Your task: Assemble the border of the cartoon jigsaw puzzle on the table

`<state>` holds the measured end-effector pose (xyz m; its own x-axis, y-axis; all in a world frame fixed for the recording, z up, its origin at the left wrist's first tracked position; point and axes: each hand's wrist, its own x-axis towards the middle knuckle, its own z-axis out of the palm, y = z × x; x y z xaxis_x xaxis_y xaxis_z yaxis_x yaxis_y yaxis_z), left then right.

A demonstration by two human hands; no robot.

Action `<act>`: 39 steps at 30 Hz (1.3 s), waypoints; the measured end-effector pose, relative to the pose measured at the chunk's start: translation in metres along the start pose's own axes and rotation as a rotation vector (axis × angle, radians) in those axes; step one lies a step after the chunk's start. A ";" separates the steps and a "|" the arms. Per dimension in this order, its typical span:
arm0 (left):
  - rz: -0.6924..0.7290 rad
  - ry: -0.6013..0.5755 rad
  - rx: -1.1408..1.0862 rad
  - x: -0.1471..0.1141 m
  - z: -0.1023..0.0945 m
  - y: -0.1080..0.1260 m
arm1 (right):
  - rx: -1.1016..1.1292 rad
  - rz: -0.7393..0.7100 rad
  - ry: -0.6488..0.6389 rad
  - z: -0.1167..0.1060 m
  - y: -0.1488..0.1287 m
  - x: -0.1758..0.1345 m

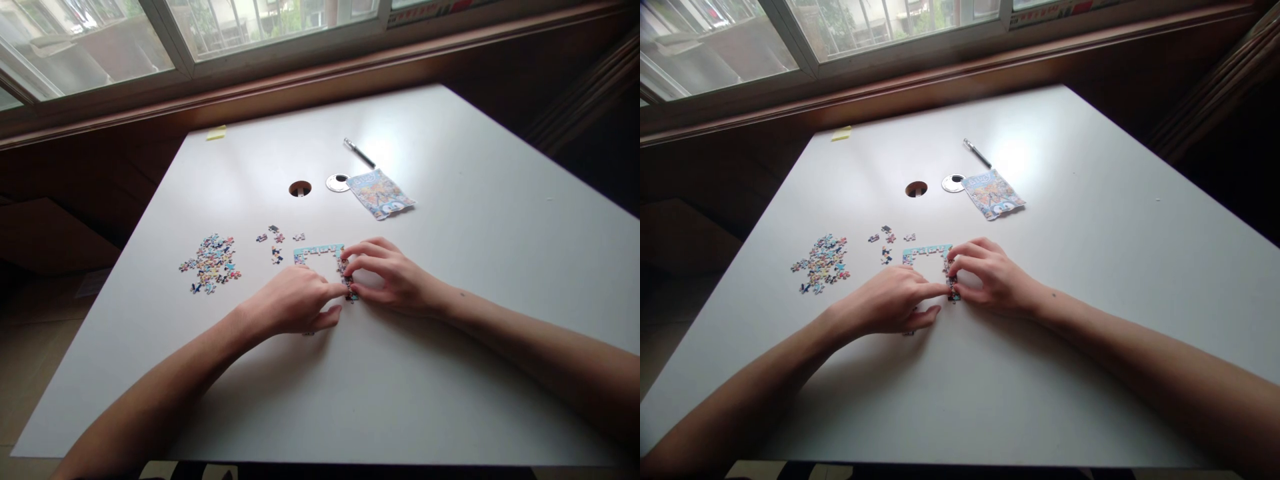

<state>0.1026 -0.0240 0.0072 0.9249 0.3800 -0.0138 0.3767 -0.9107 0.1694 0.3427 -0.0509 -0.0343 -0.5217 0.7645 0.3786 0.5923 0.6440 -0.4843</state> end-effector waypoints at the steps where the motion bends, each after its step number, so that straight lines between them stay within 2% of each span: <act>1: -0.003 0.005 -0.003 0.000 0.002 0.000 | -0.003 -0.004 -0.002 0.000 0.000 0.000; 5: 0.017 0.028 -0.026 0.000 0.004 -0.002 | 0.013 -0.017 0.006 -0.002 0.000 0.000; 9: 0.039 0.103 -0.081 0.002 -0.003 -0.009 | 0.015 -0.030 0.064 -0.003 0.000 -0.001; 15: -0.070 0.125 -0.023 -0.003 -0.021 -0.033 | -0.033 -0.098 0.051 -0.001 0.001 -0.003; 20: -0.180 0.079 0.019 -0.014 -0.029 -0.047 | -0.035 -0.069 0.004 -0.001 -0.001 -0.001; 29: -0.205 -0.060 0.092 -0.023 -0.030 -0.031 | -0.049 -0.054 -0.029 -0.002 0.002 -0.002; 39: -0.220 -0.107 0.127 -0.025 -0.028 -0.022 | -0.130 0.005 -0.067 -0.001 0.001 -0.003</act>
<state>0.0700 -0.0090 0.0314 0.8177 0.5580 -0.1414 0.5666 -0.8236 0.0262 0.3457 -0.0528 -0.0355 -0.5556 0.7670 0.3211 0.6670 0.6417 -0.3785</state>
